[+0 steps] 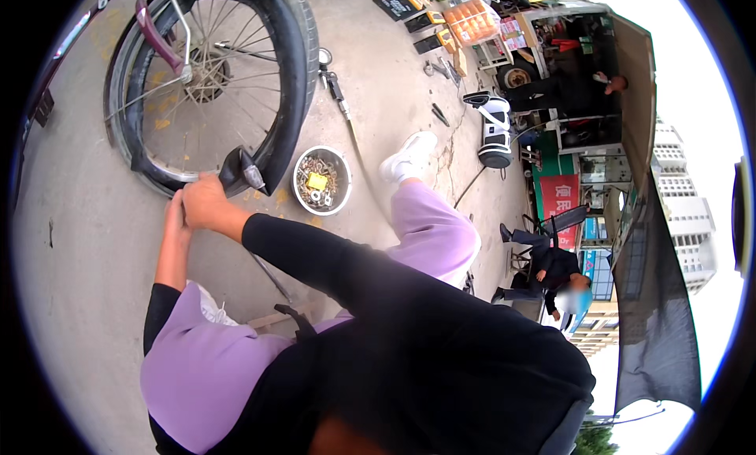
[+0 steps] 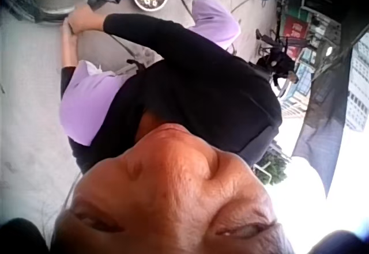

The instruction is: The person removes a bicycle inner tube from a tire, inflates it with a pump, and submerges it in a bucket of water to locate a leak. They then apply a patch to the tube and use a soldering iron to heat the patched area.

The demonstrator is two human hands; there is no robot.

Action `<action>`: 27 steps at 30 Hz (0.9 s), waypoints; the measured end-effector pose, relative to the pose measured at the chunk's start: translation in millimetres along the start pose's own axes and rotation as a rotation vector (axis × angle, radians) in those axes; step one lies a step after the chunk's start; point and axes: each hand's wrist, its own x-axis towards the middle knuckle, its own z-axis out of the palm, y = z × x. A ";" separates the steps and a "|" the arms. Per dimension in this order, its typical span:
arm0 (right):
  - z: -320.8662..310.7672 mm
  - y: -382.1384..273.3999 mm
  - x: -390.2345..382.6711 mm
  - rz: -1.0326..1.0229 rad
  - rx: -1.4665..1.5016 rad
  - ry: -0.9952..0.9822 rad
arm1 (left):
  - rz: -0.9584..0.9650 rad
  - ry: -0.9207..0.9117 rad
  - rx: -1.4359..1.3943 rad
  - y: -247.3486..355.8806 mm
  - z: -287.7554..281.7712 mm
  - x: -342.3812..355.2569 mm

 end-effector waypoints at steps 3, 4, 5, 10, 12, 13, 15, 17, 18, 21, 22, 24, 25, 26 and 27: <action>2.0 10.3 -6.5 -0.037 0.032 0.076 | -0.013 -0.012 0.037 6.9 13.5 -2.1; 6.3 4.9 -9.2 0.038 -0.031 0.188 | 0.020 -0.060 0.044 6.3 15.2 -3.1; 9.0 3.5 -10.4 0.098 -0.095 0.253 | -0.010 -0.069 0.039 4.1 19.1 0.0; 2.4 13.3 -1.7 0.027 0.016 -0.004 | -0.002 -0.077 0.057 4.3 14.7 7.9; 1.3 13.0 -4.6 0.026 0.081 0.058 | 0.053 -0.054 0.066 4.7 18.1 5.9; -0.7 14.0 -4.5 0.024 0.109 0.090 | 0.079 -0.004 0.095 6.9 22.5 4.3; -2.1 20.3 -7.0 0.065 0.087 0.116 | 0.070 0.070 0.066 3.6 36.0 -1.2; -5.5 19.9 -4.1 0.032 0.123 0.042 | 0.115 0.132 0.088 9.6 40.4 -13.8; -8.7 19.6 -2.5 0.026 0.095 0.027 | 0.127 0.199 0.137 12.3 45.6 -18.7; -18.1 27.7 3.3 0.011 0.129 -0.029 | 0.120 0.168 0.192 19.9 61.3 -32.1; -23.3 31.7 6.4 0.026 0.151 -0.067 | 0.158 0.128 0.184 20.2 68.2 -36.7; -30.8 30.0 5.3 -0.004 0.139 -0.105 | 0.093 0.258 0.252 24.4 75.9 -50.5; -34.4 30.3 2.0 -0.011 0.111 -0.138 | 0.120 0.264 0.234 24.8 82.0 -55.4; -36.7 31.5 -2.2 -0.028 0.114 -0.136 | 0.094 0.259 0.171 26.0 86.5 -58.1; -37.6 33.2 -7.4 -0.041 0.120 -0.120 | 0.088 0.214 0.104 24.6 88.9 -62.3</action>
